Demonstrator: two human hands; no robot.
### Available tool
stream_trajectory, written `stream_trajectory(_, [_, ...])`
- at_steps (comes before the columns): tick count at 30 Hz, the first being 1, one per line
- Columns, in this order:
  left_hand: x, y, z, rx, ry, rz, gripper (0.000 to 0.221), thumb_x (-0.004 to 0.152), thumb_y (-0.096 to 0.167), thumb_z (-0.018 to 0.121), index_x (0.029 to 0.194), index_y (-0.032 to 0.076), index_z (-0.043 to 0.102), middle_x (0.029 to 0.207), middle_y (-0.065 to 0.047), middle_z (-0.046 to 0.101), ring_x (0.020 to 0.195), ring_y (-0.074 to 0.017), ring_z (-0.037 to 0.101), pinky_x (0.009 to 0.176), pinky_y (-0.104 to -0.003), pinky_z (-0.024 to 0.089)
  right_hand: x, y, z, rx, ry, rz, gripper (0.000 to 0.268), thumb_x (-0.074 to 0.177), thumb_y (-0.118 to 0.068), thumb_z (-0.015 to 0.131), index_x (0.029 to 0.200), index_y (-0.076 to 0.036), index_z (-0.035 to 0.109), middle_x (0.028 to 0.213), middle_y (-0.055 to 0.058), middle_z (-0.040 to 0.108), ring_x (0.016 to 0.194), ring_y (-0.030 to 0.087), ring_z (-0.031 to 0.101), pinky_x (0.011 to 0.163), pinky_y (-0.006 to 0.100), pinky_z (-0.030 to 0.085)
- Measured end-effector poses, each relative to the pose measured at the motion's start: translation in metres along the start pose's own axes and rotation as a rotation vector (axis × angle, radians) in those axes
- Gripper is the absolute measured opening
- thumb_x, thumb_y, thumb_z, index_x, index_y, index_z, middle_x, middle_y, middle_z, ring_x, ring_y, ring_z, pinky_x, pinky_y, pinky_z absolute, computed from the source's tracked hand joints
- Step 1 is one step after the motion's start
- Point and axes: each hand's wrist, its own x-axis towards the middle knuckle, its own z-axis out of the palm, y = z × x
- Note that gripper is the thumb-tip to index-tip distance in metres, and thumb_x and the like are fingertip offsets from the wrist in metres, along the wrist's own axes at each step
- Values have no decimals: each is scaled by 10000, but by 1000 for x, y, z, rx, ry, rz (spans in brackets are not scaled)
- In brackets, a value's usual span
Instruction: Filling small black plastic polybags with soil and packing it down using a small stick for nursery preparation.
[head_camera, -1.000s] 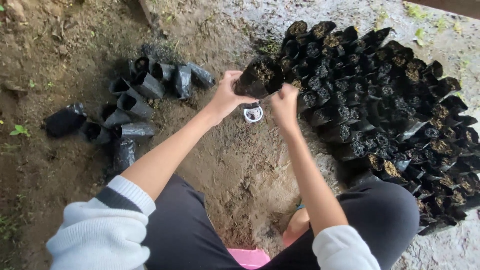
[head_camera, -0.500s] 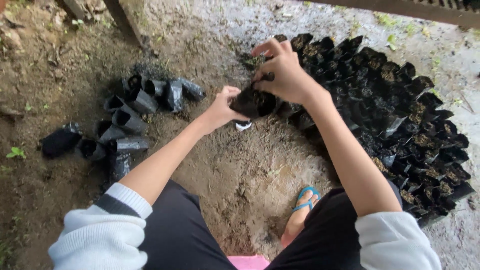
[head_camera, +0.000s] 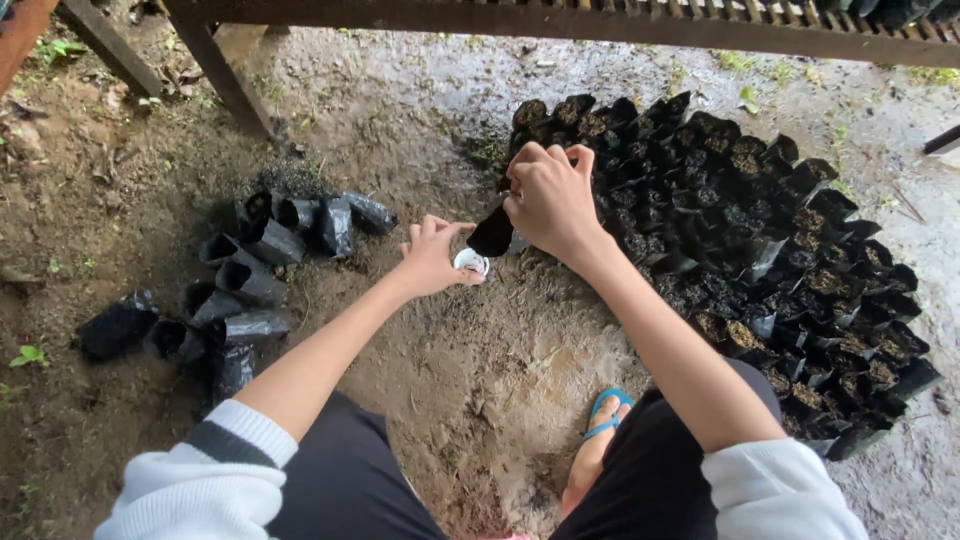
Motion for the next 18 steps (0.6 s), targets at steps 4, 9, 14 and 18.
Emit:
stream_trajectory(4, [-12, 21, 2, -170, 85, 73, 1014, 599, 588, 937, 1452, 239, 513, 1317, -74, 346, 1280, -330, 308, 1062, -440, 305, 0, 1, 4, 128, 23, 100, 109, 790, -210, 687, 704, -149, 662, 1000, -17, 684, 941, 245, 647, 948, 527, 340])
stream_trajectory(9, [0, 4, 18, -230, 372, 253, 1015, 493, 534, 992, 1320, 130, 565, 1218, -78, 378, 1185, -321, 343, 1075, -421, 259, 7, -10, 9, 468, -45, 337, 111, 755, -286, 660, 713, -195, 707, 993, -103, 740, 908, 218, 741, 855, 468, 440])
stream_trajectory(14, [1, -2, 17, -180, 469, 219, 733, 555, 469, 978, 1112, 142, 632, 1161, 16, 382, 1128, -273, 367, 969, -473, 338, 8, -14, 14, 550, -36, 369, 97, 744, -226, 653, 697, -151, 695, 994, -31, 739, 942, 285, 742, 874, 454, 527])
stream_trajectory(18, [-3, -2, 8, -197, 477, 261, 626, 542, 479, 981, 951, 138, 651, 1126, 38, 377, 1139, -290, 367, 981, -496, 337, 11, -4, 33, 596, -89, 409, 119, 755, -241, 659, 723, -131, 694, 1015, 3, 744, 963, 324, 735, 858, 497, 552])
